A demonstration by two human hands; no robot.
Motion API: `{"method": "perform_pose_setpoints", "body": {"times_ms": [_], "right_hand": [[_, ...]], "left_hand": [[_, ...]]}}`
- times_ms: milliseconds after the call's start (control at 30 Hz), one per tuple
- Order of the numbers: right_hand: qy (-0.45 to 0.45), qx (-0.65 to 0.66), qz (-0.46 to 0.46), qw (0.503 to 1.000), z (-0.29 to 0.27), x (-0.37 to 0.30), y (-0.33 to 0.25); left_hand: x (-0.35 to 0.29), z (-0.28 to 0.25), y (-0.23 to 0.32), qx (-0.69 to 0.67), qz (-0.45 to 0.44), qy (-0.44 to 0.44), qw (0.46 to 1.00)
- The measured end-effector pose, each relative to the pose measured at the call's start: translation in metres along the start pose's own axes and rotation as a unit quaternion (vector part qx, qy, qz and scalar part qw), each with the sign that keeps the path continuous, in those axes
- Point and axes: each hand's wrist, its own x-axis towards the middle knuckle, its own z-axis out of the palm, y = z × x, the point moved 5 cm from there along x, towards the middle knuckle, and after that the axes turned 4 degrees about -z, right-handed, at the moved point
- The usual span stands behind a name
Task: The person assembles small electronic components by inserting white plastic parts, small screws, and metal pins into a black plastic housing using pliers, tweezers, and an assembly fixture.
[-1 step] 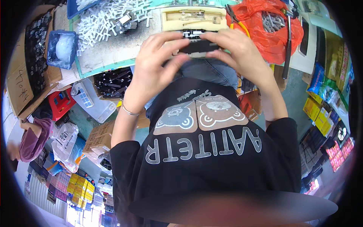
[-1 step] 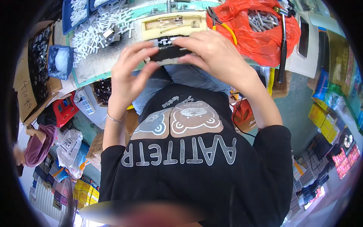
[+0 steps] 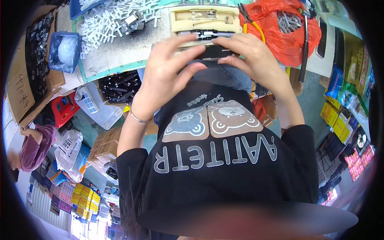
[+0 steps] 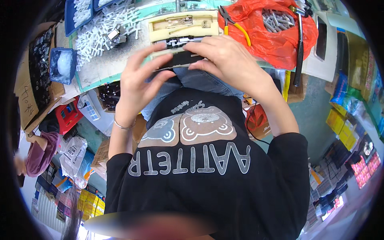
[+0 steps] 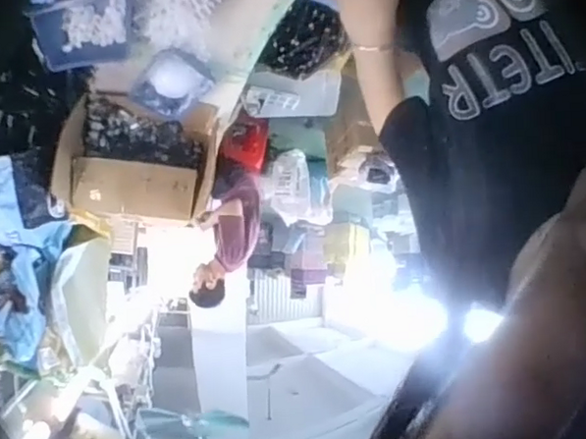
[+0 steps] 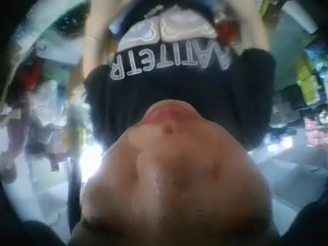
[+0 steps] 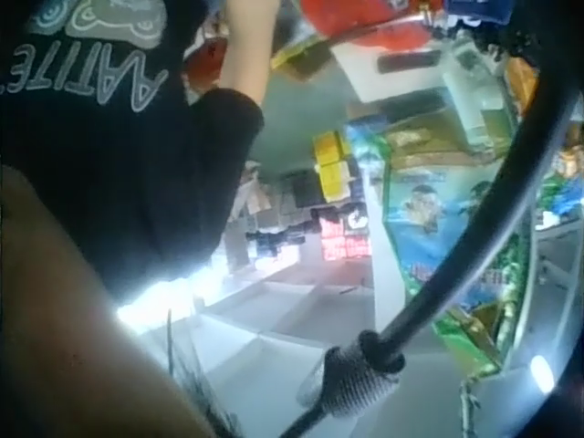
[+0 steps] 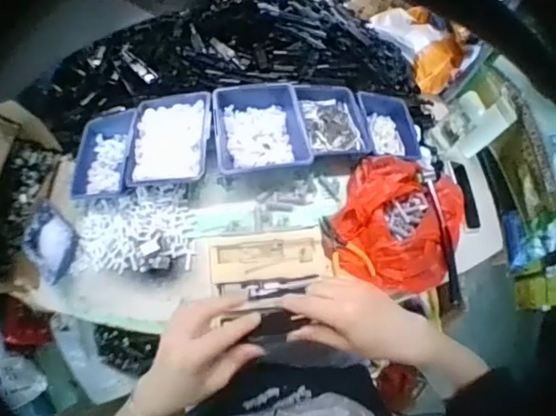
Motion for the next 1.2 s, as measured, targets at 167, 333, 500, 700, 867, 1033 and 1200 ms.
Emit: {"method": "perform_pose_setpoints", "body": {"times_ms": [167,333,500,700,867,1033,1200], "right_hand": [[-0.007,-0.009,0.04,0.999,0.007,-0.006,-0.008],[0.201,-0.067,0.086,0.973,-0.052,-0.02,0.036],[0.228,-0.402,0.229,0.857,-0.096,-0.095,0.155],[0.232,-0.408,0.319,0.824,-0.109,-0.087,0.198],[0.237,-0.352,0.379,0.822,-0.115,-0.091,0.211],[0.377,-0.135,0.316,0.86,-0.13,-0.097,0.157],[0.251,-0.014,0.11,0.961,-0.06,-0.044,0.028]], "left_hand": [[-0.002,0.022,0.0,0.064,0.082,-0.009,0.995],[0.006,0.019,-0.014,0.177,0.116,0.038,0.977],[0.014,0.031,-0.025,0.185,0.102,0.018,0.977],[0.015,0.037,-0.025,0.172,0.081,-0.004,0.982],[0.014,0.046,-0.017,0.179,0.076,0.019,0.981],[0.012,0.049,-0.013,0.227,0.093,0.01,0.969],[0.015,0.052,-0.01,0.296,0.09,0.016,0.951]]}}
